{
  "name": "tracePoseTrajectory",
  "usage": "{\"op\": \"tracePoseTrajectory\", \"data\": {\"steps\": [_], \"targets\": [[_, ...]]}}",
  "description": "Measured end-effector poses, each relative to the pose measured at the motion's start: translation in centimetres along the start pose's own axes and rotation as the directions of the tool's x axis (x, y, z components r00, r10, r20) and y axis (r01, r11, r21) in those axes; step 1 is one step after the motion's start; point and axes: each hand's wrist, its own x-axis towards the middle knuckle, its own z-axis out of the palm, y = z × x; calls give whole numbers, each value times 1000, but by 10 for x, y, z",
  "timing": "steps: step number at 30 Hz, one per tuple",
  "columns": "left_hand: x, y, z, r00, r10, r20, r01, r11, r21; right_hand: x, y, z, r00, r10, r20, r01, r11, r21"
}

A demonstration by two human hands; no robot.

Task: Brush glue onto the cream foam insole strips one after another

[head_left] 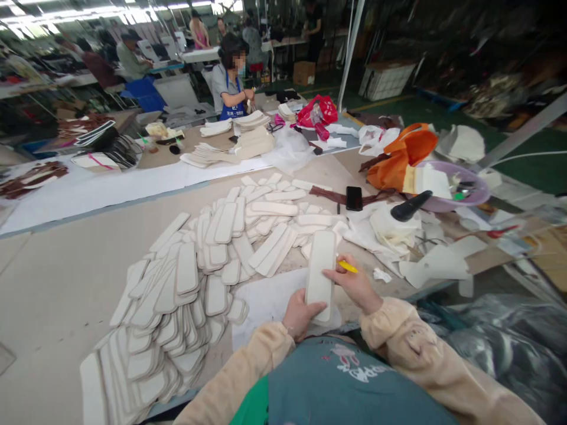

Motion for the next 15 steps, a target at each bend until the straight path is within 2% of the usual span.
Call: {"op": "tracePoseTrajectory", "data": {"steps": [8, 15], "targets": [[0, -3, -1, 1000, -13, 24, 13, 1000, 2, -2, -3, -2, 1000, -21, -4, 21, 999, -38], [-1, -7, -3, 999, 6, 41, -7, 1000, 11, -6, -5, -5, 1000, -19, -3, 19, 1000, 16]]}}
